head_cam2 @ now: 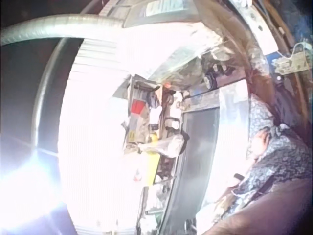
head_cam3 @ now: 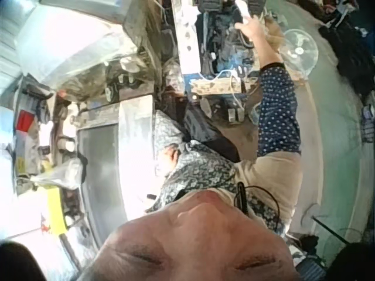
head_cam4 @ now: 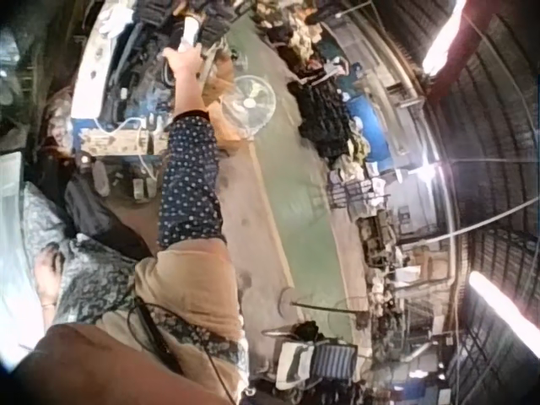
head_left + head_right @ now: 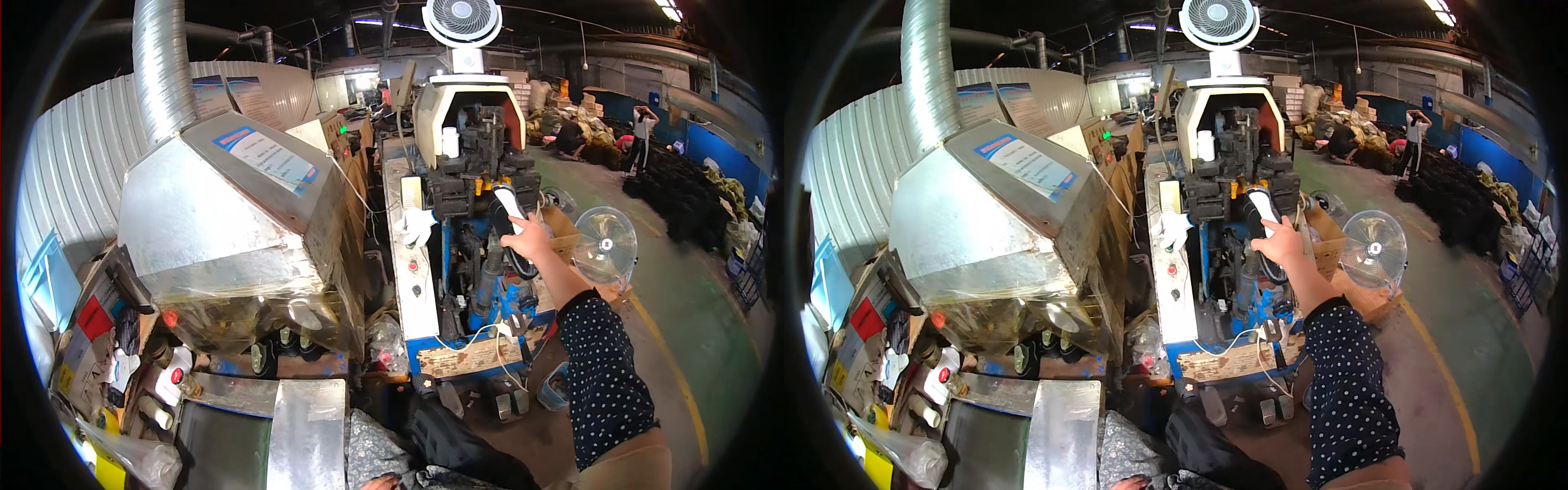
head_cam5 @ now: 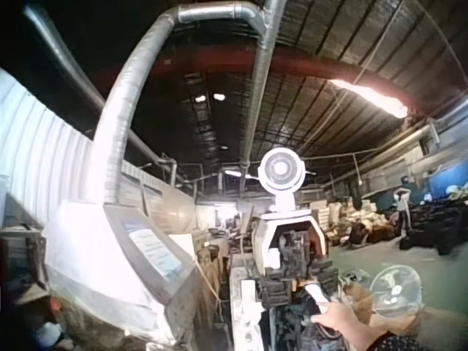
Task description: Operating an industrial lasting machine to shape and secure shoe uppers to the lasts.
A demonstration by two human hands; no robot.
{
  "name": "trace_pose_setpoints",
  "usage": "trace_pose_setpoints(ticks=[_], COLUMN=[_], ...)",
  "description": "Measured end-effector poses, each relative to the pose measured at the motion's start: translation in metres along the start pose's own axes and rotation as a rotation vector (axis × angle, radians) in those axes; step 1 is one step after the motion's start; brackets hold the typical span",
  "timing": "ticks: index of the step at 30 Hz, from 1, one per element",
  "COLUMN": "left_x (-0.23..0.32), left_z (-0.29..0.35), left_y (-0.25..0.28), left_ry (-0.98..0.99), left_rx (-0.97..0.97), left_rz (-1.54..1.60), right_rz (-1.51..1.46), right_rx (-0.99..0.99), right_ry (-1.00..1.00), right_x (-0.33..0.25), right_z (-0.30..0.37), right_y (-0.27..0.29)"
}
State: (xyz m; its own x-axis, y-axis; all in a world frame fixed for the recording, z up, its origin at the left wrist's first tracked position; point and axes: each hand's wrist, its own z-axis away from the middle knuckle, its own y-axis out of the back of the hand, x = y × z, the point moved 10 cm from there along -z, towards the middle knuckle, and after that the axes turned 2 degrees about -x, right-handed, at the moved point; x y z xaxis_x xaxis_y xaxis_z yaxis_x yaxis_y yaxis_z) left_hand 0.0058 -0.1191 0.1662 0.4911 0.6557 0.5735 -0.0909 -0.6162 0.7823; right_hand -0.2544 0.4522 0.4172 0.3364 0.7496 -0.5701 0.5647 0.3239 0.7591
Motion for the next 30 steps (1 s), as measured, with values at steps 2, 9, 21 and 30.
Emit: trace_pose_setpoints(ticks=[2,9,21,30], left_x=[0.003,0.012,0.002,0.007], left_z=[-0.001,-0.007,0.004,-0.011], left_y=[0.000,0.004,-0.009,-0.009], left_ry=[0.011,-0.020,-0.035,-0.030], left_rx=[-0.028,0.015,0.052,-0.023], left_rz=[0.013,-0.005,0.009,-0.059], right_rz=[0.039,0.127,-0.055,-0.032], right_rx=[-0.014,-0.124,-0.018,-0.022], right_ry=[-0.010,-0.024,0.003,-0.005], right_x=[0.000,-0.012,0.004,0.011], right_z=[-0.005,0.004,0.022,-0.007], right_y=[0.005,0.015,-0.001,0.026])
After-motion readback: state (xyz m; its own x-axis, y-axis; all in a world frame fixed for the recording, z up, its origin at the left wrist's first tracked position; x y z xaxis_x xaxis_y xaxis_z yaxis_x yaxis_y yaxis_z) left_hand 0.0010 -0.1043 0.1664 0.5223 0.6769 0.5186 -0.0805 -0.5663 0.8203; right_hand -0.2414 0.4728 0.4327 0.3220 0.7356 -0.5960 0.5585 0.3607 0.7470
